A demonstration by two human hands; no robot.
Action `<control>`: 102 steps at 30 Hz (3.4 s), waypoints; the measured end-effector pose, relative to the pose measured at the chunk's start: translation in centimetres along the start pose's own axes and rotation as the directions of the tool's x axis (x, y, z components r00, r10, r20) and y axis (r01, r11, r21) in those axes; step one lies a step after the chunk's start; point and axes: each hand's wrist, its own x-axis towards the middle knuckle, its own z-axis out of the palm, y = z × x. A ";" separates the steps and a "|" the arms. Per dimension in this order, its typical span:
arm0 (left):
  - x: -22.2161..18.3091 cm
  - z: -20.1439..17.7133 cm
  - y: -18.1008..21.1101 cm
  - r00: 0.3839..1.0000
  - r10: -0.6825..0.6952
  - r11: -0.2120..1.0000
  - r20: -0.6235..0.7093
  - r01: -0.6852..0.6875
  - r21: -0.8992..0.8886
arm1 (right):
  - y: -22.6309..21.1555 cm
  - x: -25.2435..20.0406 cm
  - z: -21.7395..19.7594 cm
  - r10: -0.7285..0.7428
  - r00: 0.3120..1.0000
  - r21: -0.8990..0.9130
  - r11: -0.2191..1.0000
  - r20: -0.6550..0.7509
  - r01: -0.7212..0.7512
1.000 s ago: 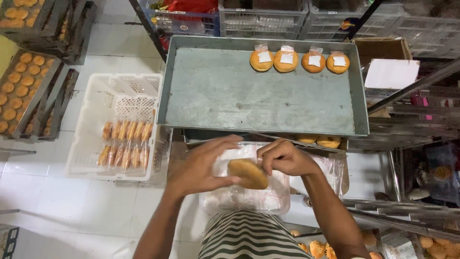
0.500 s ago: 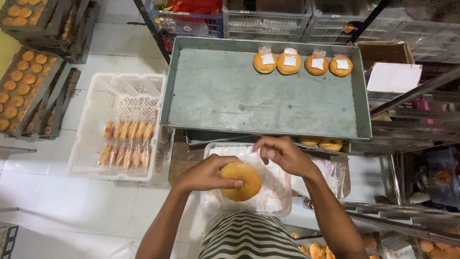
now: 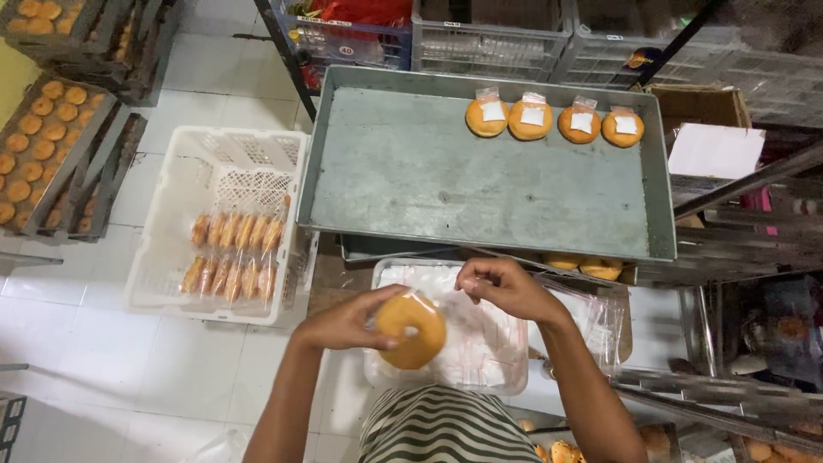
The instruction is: The person places individual round baked goods into clear plastic bags and then puts the bagged items into a white plastic crate.
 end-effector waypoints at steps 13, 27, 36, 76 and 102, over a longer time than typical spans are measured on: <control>-10.0 -14.2 0.8 0.576 -0.116 0.986 -0.809 0.162 -0.026 | 4.1 -2.2 2.3 0.312 0.935 0.061 0.950 -0.171 -0.306; -2.1 -34.4 -19.1 0.525 0.325 0.647 -0.787 0.484 0.590 | 7.7 -3.6 3.8 0.481 0.839 0.151 0.877 -0.253 -0.457; 4.9 -37.4 -22.0 0.382 -0.073 0.682 -0.921 0.693 0.233 | 10.3 -5.1 4.3 0.564 0.790 0.235 0.823 -0.239 -0.517; 2.5 -8.5 -21.4 -0.175 0.382 0.920 -0.907 0.162 0.356 | 15.6 -8.4 2.8 0.580 0.773 0.361 0.800 -0.257 -0.480; 9.7 4.1 -22.6 0.833 0.073 0.715 -0.549 0.340 0.611 | 25.9 -24.4 0.9 0.657 0.451 0.106 0.627 -0.605 -0.772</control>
